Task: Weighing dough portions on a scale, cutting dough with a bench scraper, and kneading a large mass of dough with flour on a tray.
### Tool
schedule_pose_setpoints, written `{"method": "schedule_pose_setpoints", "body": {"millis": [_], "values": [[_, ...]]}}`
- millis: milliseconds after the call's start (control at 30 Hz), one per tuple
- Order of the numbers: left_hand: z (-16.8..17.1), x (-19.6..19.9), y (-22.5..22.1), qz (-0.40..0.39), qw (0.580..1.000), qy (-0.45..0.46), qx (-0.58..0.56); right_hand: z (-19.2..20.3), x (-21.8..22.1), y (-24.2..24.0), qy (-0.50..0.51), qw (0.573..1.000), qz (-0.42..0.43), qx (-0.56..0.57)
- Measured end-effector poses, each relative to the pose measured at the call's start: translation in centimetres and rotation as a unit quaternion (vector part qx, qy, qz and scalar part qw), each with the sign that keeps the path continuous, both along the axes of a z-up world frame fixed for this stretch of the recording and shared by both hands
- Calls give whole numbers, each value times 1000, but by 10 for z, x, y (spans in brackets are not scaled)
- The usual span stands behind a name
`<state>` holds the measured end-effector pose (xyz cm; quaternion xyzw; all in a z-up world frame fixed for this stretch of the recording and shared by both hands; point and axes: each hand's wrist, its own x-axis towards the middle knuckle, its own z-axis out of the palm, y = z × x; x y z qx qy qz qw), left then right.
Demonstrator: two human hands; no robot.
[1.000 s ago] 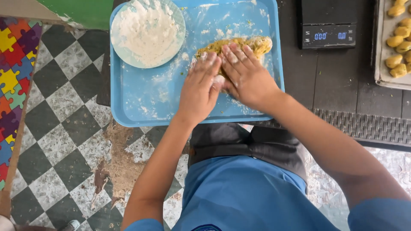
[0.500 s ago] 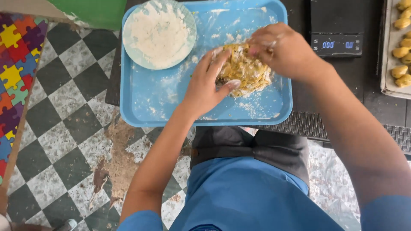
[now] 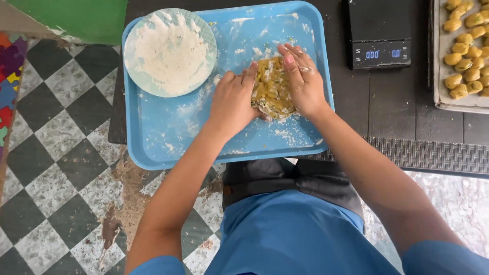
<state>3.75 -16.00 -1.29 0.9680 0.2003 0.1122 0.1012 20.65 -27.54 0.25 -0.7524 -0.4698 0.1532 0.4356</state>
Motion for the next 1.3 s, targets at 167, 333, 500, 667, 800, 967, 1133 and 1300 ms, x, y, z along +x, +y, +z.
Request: {"method": "schedule_pose_setpoints", "body": {"millis": [167,333,500,667,800,967,1133,1300], "values": [[-20,3,-1,-5,999,-53,-11,2,-17,2,-46,996,63,40],[-37,4,3,-21,986,-167,-3,13,-46,7,-302,930,125,169],[-11,0,5,-14,977,-110,-185,-6,-46,7,-439,888,92,98],[38,-34,3,-42,964,-31,-259,13,-21,-5,-257,939,227,2],[33,-75,-14,8,978,-14,-206,21,-39,-11,-389,903,166,-77],[8,-92,-40,102,990,2,-93,2,-24,12,-473,870,128,-65],[0,-82,-36,87,995,28,-45,-5,9,51,-439,898,23,-19],[-3,-82,-35,93,995,23,-32,38,47,93,-144,963,-23,-228]]}}
